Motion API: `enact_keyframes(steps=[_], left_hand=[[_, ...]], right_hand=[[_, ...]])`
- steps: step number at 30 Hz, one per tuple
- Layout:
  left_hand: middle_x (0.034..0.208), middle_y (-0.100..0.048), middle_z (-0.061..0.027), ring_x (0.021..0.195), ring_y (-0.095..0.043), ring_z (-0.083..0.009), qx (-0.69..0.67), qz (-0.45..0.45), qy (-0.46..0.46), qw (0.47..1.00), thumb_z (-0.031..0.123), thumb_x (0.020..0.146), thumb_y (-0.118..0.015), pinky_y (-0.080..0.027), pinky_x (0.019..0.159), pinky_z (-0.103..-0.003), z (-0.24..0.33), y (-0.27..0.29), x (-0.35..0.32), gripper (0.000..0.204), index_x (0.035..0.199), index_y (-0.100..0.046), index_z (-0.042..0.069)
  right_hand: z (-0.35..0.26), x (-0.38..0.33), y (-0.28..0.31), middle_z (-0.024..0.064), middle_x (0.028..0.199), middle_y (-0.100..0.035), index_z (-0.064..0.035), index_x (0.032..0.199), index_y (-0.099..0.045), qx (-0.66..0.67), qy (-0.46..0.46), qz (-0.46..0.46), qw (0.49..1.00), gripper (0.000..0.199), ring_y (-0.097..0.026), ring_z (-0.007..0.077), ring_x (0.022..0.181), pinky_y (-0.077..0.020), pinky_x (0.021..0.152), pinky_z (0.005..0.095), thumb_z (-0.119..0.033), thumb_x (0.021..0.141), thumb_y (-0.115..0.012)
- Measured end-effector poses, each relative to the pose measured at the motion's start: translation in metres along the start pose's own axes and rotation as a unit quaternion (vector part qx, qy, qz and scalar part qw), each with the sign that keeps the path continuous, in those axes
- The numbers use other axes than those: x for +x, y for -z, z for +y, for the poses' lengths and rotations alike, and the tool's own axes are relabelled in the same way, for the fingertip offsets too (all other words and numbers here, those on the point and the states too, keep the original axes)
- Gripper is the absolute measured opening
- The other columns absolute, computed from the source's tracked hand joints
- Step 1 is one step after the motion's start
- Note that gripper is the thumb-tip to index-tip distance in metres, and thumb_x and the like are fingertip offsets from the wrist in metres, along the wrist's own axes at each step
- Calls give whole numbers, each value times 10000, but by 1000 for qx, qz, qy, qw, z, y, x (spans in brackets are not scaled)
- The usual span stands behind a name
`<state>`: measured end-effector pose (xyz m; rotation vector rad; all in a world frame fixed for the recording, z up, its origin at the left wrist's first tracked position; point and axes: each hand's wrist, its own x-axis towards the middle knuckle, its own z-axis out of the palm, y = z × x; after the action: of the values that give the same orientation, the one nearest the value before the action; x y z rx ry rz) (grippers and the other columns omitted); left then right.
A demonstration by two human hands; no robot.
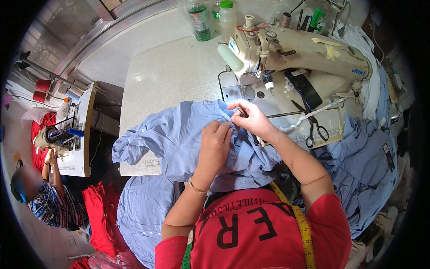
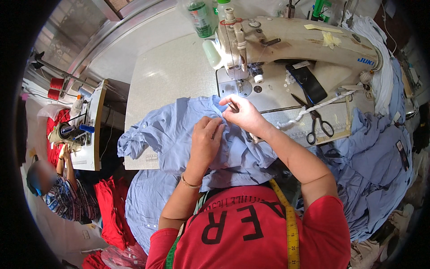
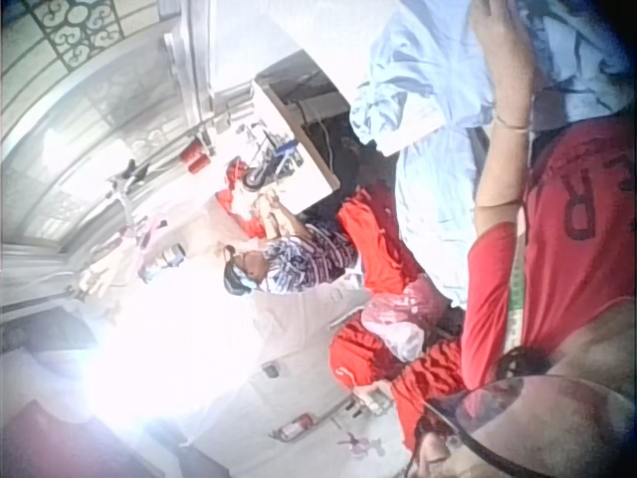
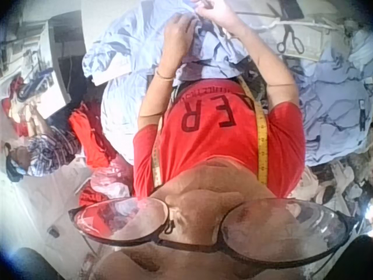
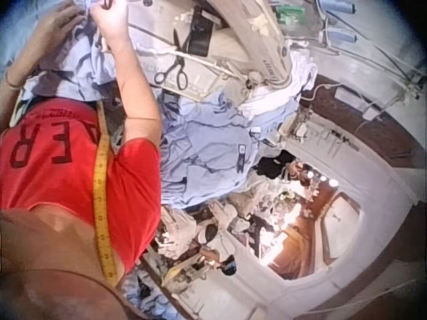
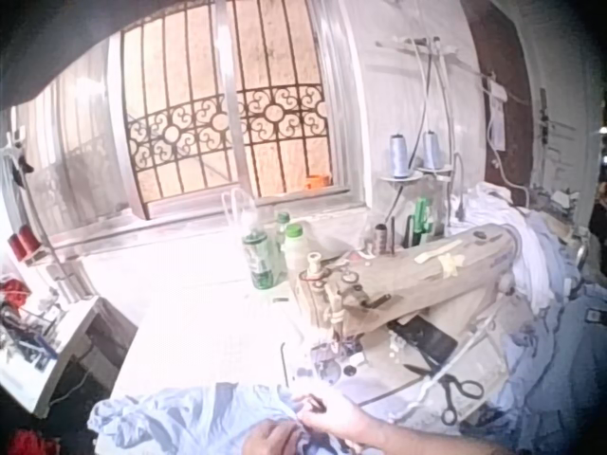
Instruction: The person uses scissors to trim excess threads and fabric around the collar and button placket of a blue shirt.
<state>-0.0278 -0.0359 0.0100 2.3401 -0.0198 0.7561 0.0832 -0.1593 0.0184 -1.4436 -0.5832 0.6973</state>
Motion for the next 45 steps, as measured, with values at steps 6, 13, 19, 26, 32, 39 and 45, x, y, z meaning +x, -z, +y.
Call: enact_keyframes(steps=[6,13,19,26,32,39,45], left_hand=[[783,-502,-106,739,-496,-291,53,-2,-15,998,61,780,-596,-382,685,-402,-4,-3,0,75,851,-585,40],[784,-521,-98,717,-515,-231,-33,-17,28,999,-2,742,-601,-424,636,-315,-4,2,1,81,821,-618,-2],[888,-511,-64,783,-513,-145,-200,-31,123,972,-31,764,-565,-430,683,-243,1,2,2,76,819,-613,-10],[1054,-527,-76,830,-521,-106,-390,-29,184,902,-6,816,-554,-425,716,-219,-12,-12,-8,44,811,-596,-17],[1102,-535,-62,894,-512,-86,-396,-40,218,891,11,839,-562,-411,775,-216,-10,-11,-6,49,819,-605,-3],[1069,-576,-43,882,-534,-77,-376,-37,216,900,20,845,-571,-419,785,-210,-11,-15,-5,46,829,-610,4],[1044,-583,-113,837,-590,-146,-306,-40,166,937,22,840,-571,-480,724,-245,-4,-14,-2,75,852,-600,-46]], right_hand=[[1,1,1,-38,727,-524,-5,1065,-525,-34,-8,0,999,274,-467,26,639,-388,575,181,-42,800,-589],[0,2,4,-31,741,-532,-10,1094,-518,-28,-12,-30,999,296,-471,28,678,-392,611,180,-35,808,-590],[5,2,4,-35,751,-530,-16,1102,-505,4,-2,-17,1000,305,-465,25,673,-385,603,180,-31,809,-588],[2,1,2,-42,747,-513,-22,1102,-494,11,11,-2,1000,292,-451,20,670,-377,605,173,-31,825,-586],[5,3,8,-48,768,-469,-22,1159,-471,-50,58,41,996,319,-426,19,669,-356,604,164,-102,859,-543],[-17,-18,22,-32,895,-519,7,1169,-500,31,5,16,999,367,-480,61,805,-399,806,199,-26,804,-530],[-37,-44,35,85,895,-604,-33,1009,-632,-308,134,-16,942,191,-573,191,867,-441,779,269,-67,824,-602]])
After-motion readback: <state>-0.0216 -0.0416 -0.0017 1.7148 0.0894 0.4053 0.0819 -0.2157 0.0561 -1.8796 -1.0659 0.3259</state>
